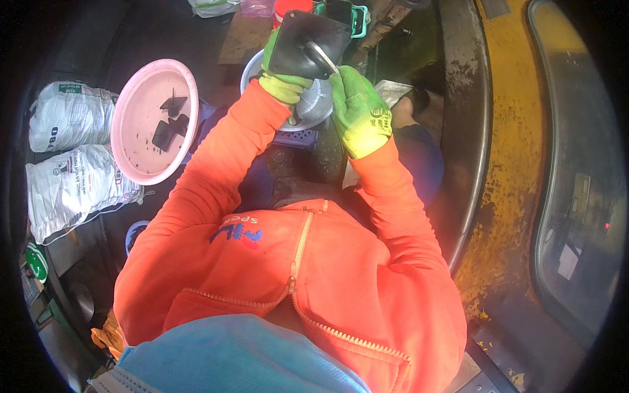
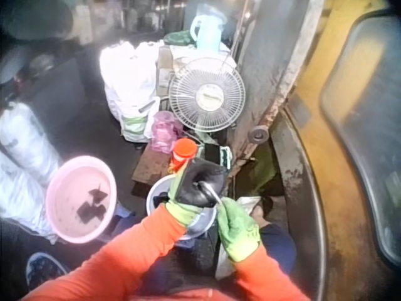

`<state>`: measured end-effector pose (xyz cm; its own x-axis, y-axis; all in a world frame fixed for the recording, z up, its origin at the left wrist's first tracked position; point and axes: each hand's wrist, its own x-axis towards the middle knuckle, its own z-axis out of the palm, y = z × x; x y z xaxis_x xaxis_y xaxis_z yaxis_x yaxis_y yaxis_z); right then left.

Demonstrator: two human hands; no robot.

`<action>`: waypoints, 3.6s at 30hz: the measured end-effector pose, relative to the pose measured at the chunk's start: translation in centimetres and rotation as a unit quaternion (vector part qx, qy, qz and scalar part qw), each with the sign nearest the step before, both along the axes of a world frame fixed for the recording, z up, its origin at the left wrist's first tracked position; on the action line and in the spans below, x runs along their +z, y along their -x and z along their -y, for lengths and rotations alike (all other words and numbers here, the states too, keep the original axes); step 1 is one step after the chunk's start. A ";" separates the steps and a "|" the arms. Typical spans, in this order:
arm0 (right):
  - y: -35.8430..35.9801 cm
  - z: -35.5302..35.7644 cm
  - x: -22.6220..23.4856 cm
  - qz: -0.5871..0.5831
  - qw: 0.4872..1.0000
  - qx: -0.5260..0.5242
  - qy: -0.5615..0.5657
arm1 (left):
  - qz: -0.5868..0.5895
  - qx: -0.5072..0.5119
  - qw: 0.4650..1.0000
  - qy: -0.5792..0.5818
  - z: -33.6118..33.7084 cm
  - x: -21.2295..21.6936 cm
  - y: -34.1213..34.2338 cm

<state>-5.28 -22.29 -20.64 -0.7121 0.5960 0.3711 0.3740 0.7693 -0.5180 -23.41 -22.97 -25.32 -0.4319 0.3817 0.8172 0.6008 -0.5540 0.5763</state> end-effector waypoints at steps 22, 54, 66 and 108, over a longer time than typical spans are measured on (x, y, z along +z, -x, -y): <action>-0.7 0.2 1.3 -0.053 0.990 0.022 -0.130 | -0.009 0.006 0.998 0.064 0.5 0.2 -1.2; -1.7 1.9 0.0 -0.201 0.902 0.086 0.371 | 0.088 -0.145 0.984 0.062 0.5 0.3 -1.3; -2.1 2.6 0.6 -0.261 0.908 0.139 0.296 | -0.042 -0.021 0.995 0.090 1.0 -0.6 -1.2; 5.2 -18.9 -8.4 -0.324 0.892 -0.229 0.217 | 0.383 -0.114 0.913 0.086 -1.1 -4.7 2.3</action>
<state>-10.49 -3.36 -29.01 -0.0763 0.9571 0.2795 0.1122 0.2868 -0.9514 -25.69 -21.88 -30.04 -0.7447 0.6271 0.2282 -0.1352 -0.4766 0.8687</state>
